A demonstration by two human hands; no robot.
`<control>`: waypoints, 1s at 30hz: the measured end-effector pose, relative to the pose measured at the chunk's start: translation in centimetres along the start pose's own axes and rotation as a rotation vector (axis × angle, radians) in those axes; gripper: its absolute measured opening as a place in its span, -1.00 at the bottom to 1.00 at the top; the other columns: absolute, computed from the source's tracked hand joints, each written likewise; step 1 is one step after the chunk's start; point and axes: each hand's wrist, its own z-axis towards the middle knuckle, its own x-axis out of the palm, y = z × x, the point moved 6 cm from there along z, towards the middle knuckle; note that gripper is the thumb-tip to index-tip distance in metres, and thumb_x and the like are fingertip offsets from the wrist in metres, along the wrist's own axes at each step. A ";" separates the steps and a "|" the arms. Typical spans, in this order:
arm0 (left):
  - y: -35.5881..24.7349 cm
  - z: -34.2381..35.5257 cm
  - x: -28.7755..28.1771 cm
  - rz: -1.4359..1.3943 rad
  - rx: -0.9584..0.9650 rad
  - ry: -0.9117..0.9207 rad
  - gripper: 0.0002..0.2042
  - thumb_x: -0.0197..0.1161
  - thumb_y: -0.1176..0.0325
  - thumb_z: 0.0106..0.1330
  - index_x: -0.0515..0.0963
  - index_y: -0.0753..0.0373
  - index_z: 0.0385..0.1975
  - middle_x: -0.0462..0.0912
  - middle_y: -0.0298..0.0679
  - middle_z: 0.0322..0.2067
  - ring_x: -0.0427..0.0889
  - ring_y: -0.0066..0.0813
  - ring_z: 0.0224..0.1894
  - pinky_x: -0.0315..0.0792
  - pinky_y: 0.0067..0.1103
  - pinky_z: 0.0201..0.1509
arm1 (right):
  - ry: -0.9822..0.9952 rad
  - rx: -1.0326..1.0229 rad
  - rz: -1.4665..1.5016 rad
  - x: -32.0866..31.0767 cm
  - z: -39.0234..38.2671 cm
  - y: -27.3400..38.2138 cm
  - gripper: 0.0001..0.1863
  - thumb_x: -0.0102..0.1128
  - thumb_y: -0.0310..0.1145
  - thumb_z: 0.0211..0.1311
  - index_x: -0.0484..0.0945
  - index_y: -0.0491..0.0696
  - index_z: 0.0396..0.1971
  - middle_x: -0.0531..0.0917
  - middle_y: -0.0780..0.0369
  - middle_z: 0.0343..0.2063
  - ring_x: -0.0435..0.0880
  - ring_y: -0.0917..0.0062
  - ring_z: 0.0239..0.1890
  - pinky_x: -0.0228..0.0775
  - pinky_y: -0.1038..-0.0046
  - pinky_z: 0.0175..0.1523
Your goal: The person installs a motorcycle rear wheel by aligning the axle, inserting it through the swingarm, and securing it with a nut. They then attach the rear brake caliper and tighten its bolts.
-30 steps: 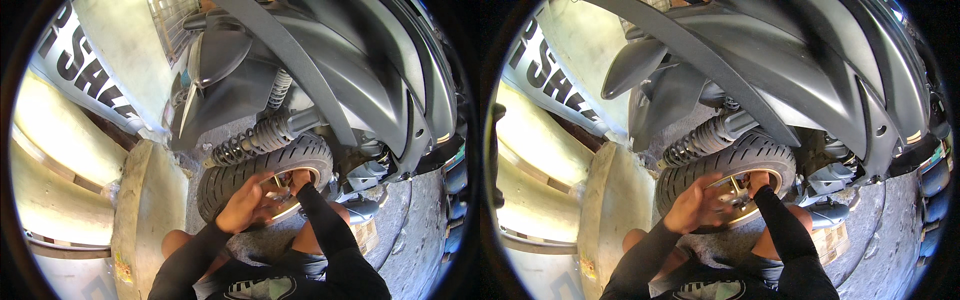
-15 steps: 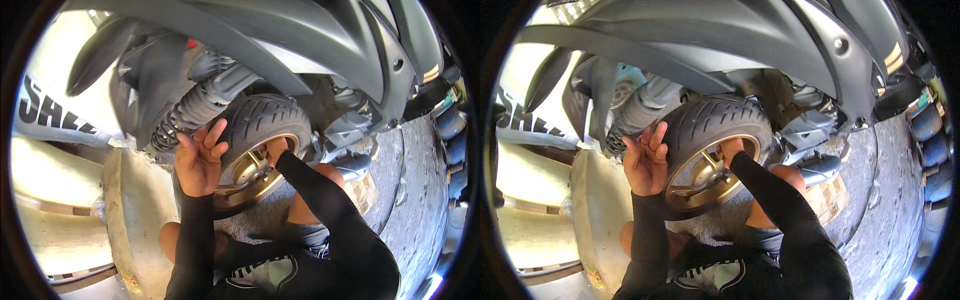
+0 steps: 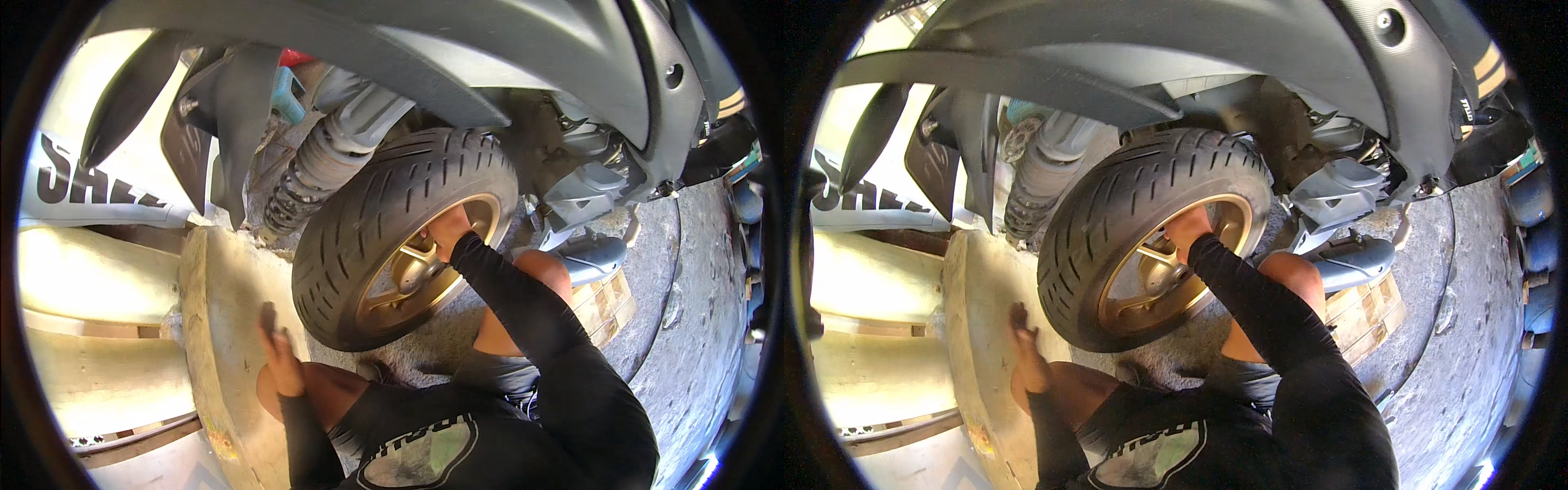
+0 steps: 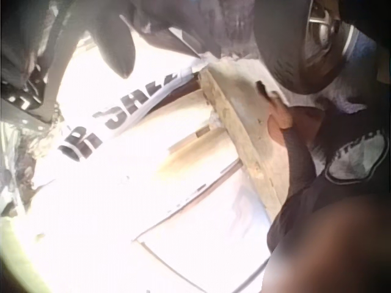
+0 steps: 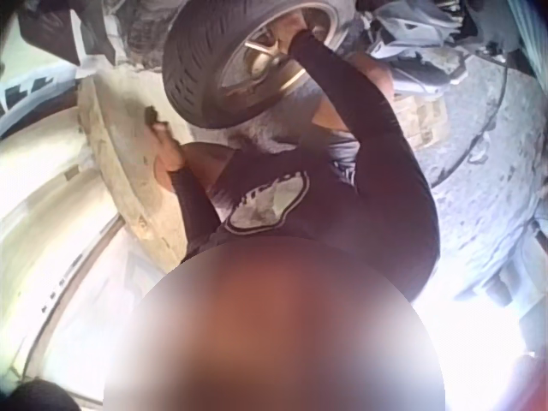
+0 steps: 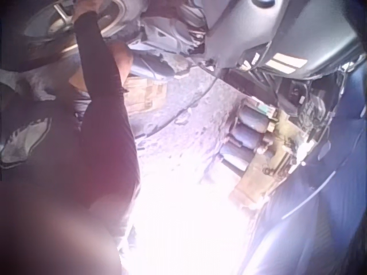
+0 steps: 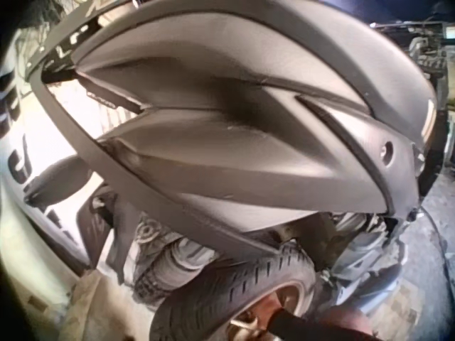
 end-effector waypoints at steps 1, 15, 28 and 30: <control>0.9 -1.7 1.1 -0.007 -0.015 0.124 -0.11 0.17 -0.12 0.26 -0.10 0.34 0.38 0.04 0.01 0.35 0.07 -0.20 0.38 0.05 -0.31 0.36 | 0.047 -0.111 -0.240 0.5 -0.1 1.3 -0.80 -0.11 -0.39 0.24 0.49 0.01 -0.20 0.56 0.31 -0.26 0.45 0.51 -0.15 0.23 0.41 0.06; 2.8 -3.5 7.6 0.049 -0.143 0.298 0.19 0.53 0.35 -0.03 -0.39 0.33 0.39 -0.03 0.08 0.36 0.13 -0.09 0.37 0.34 -0.27 0.26 | -0.002 -0.274 -0.258 0.8 0.5 9.8 -0.61 0.00 -0.37 0.20 0.46 -0.11 0.05 0.52 0.11 0.10 0.37 0.25 0.22 0.12 0.33 0.33; 4.5 2.0 6.5 -0.045 -0.104 0.254 -0.04 0.28 0.68 0.00 -0.18 0.23 0.39 0.17 -0.07 0.28 0.26 -0.20 0.29 0.27 -0.36 0.30 | -0.078 -0.200 -0.564 4.0 2.0 9.4 -0.65 -0.01 -0.39 0.21 0.50 -0.09 0.00 0.55 0.12 0.05 0.43 0.24 0.16 0.19 0.28 0.25; 4.9 2.7 6.7 -0.013 -0.080 0.215 -0.08 0.29 0.66 0.03 -0.14 0.28 0.38 0.20 -0.07 0.25 0.27 -0.24 0.28 0.28 -0.37 0.29 | -0.116 -0.185 -0.464 3.9 2.4 9.3 -0.66 -0.03 -0.41 0.19 0.52 -0.08 -0.03 0.57 0.13 0.01 0.44 0.24 0.13 0.20 0.27 0.23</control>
